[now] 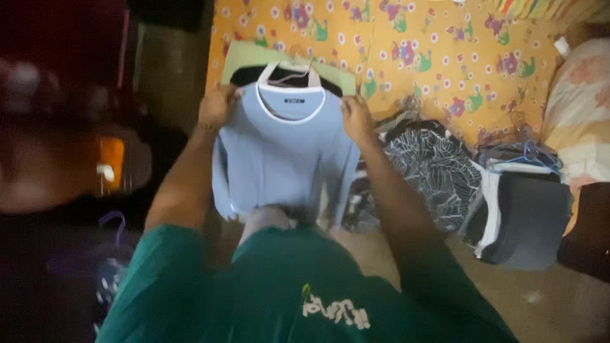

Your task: The person handles several garments on a bed by hand, placing some on hangers and arranging others into a stack.

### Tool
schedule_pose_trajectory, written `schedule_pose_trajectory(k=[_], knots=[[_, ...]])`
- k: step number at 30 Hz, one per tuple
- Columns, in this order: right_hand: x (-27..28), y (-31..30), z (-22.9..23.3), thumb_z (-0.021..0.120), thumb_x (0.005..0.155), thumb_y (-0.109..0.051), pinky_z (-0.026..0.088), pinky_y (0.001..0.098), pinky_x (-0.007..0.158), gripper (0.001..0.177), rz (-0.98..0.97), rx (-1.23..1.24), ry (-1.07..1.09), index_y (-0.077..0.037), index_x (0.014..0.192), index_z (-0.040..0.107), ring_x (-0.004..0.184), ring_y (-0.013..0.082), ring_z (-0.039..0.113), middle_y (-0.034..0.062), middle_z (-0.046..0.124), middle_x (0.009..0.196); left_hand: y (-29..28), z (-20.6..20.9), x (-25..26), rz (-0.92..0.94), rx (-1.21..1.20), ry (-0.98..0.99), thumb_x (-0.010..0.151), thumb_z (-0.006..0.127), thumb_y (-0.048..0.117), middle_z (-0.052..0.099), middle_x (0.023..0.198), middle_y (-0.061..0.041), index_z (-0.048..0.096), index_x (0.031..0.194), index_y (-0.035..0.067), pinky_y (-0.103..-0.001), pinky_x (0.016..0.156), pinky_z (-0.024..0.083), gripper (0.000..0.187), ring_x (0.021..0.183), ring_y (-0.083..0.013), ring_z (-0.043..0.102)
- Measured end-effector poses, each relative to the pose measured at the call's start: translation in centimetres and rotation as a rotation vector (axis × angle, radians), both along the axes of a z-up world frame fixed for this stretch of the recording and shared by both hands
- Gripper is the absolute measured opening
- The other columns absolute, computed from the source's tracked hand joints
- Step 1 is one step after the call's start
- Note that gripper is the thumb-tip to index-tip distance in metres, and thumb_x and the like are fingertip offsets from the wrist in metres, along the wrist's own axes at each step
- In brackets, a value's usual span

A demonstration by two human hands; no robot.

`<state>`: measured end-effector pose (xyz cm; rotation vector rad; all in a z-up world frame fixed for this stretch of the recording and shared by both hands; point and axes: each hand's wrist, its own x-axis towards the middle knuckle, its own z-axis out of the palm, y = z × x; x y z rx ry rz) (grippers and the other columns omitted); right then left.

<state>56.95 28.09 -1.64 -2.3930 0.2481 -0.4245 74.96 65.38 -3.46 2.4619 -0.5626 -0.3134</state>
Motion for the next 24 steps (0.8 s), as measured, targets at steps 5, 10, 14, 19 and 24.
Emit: schedule_pose_trajectory(k=[5, 10, 14, 19, 24], knots=[[5.0, -0.6, -7.0, 0.067, 0.093, -0.01, 0.044, 0.059, 0.113, 0.012, -0.021, -0.329, 0.133, -0.008, 0.102, 0.075, 0.097, 0.0372, 0.067, 0.0162, 0.07, 0.098, -2.0, -11.2, 4.7, 0.014, -0.035, 0.091, 0.096, 0.059, 0.017, 0.068, 0.114, -0.024, 0.072, 0.117, 0.01, -0.053, 0.088, 0.052, 0.025, 0.104, -0.0468, 0.064], [7.4, 0.3, -12.1, 0.065, 0.091, -0.012, 0.051, 0.0549, 0.087, 0.016, -0.229, -0.224, 0.426, -0.007, 0.102, 0.076, 0.101, 0.044, 0.065, 0.0223, 0.07, 0.105, -3.1, -15.8, 4.9, 0.237, -0.087, 0.351, 0.098, 0.058, 0.019, 0.074, 0.115, -0.022, 0.073, 0.117, 0.009, -0.044, 0.097, 0.055, 0.026, 0.11, -0.0385, 0.07], [8.2, 1.3, -14.8, 0.056, 0.098, -0.009, 0.053, 0.0496, 0.104, 0.042, -0.211, -0.006, 0.475, -0.006, 0.14, 0.062, 0.117, 0.0396, 0.064, 0.0175, 0.065, 0.138, -3.9, -16.9, 4.3, 0.322, -0.299, 0.31, 0.084, 0.054, 0.011, 0.068, 0.134, -0.021, 0.062, 0.135, 0.008, -0.043, 0.111, 0.052, 0.052, 0.127, -0.0334, 0.066], [3.3, 5.3, -17.1, 0.069, 0.086, -0.011, 0.033, 0.0487, 0.117, 0.062, 0.01, 0.057, 0.451, -0.002, 0.144, 0.051, 0.139, 0.0433, 0.046, 0.0252, 0.052, 0.147, -2.9, -16.9, -1.5, -0.149, 0.275, 0.099, 0.089, 0.068, 0.019, 0.019, 0.172, -0.02, 0.023, 0.167, 0.009, -0.067, 0.126, 0.015, 0.091, 0.159, -0.0455, 0.013], [-5.1, 11.7, -16.2, 0.068, 0.087, -0.019, 0.038, 0.0477, 0.119, 0.064, 0.045, -0.079, 0.893, -0.012, 0.148, 0.051, 0.142, 0.0388, 0.045, 0.0221, 0.045, 0.154, -1.5, -15.5, -7.8, -0.341, 0.444, 0.263, 0.082, 0.069, 0.026, 0.009, 0.172, -0.019, 0.014, 0.167, 0.012, -0.066, 0.119, 0.013, 0.102, 0.153, -0.0439, 0.009]])
